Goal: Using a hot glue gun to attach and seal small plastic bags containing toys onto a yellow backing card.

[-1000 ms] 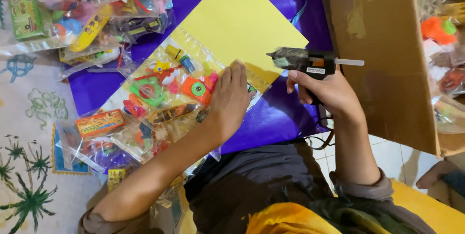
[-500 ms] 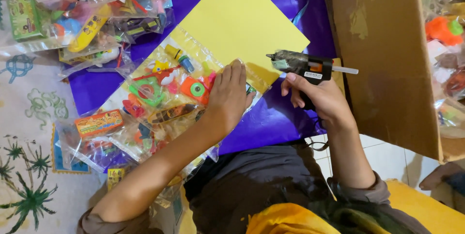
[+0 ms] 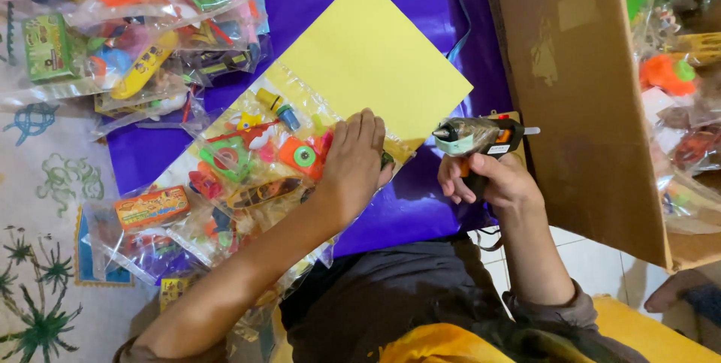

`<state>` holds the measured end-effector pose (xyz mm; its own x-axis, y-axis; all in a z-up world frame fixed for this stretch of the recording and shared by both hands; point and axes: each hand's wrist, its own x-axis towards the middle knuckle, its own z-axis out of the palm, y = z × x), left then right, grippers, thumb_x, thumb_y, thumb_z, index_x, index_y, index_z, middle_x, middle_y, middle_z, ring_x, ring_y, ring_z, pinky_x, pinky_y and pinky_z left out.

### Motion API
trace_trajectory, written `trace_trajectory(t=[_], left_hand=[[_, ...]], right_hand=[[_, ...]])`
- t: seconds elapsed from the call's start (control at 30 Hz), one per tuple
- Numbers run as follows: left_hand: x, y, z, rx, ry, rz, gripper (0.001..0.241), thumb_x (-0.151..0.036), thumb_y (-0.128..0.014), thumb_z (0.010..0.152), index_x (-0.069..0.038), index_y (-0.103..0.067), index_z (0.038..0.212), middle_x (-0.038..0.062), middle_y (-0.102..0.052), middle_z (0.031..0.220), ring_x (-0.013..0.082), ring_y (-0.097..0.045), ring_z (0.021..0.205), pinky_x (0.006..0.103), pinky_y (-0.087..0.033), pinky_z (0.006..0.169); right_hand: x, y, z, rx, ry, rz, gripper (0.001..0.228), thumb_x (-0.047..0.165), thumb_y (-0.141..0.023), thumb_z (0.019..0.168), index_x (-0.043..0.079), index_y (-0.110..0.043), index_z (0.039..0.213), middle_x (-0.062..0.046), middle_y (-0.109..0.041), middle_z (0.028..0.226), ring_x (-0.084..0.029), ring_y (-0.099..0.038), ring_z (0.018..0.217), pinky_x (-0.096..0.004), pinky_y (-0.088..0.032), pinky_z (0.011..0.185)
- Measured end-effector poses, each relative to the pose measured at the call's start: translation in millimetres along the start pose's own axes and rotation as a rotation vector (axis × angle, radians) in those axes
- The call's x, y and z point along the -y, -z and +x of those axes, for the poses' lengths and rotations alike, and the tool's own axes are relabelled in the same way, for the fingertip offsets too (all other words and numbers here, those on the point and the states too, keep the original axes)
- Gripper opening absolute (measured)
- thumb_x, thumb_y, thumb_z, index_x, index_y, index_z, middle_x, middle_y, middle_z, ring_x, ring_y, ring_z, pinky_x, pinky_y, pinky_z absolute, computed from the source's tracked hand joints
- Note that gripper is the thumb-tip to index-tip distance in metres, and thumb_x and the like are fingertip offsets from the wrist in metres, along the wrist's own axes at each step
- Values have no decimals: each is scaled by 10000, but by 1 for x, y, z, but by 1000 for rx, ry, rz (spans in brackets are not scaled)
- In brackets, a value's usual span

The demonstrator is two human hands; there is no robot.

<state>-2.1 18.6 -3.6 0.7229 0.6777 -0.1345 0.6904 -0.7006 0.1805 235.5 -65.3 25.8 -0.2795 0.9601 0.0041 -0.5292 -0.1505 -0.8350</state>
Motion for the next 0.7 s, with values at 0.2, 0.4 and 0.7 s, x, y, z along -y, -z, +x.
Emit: trace_trajectory(t=[0.2, 0.4, 0.7], left_hand=[[2, -1, 3, 19, -3, -37, 795, -565, -564, 953, 38, -477, 1463, 218, -468, 1451, 339, -396, 1374, 507, -211, 1159], [7, 2, 1, 42, -17, -90, 842, -630, -538, 958, 24, -444, 1480, 198, -444, 1463, 317, -334, 1423, 573, -138, 1184], [10, -6, 13, 116, -57, -79, 1072, -750, -678, 806, 50, -432, 1475, 202, -413, 1417, 352, -321, 1393, 531, -211, 1148]], right_hand=[[4, -4, 1, -20, 2, 39, 406, 275, -556, 1035, -97, -624, 887, -313, -648, 709, -166, -554, 360, -405, -563, 478], [8, -15, 12, -321, -83, -221, 323, 215, -552, 1040, -69, -627, 904, -246, -648, 720, -137, -517, 390, -390, -548, 509], [25, -70, 40, -722, -299, -582, 327, 328, -688, 1000, 23, -759, 904, -90, -708, 795, -128, -647, 708, -284, -542, 720]])
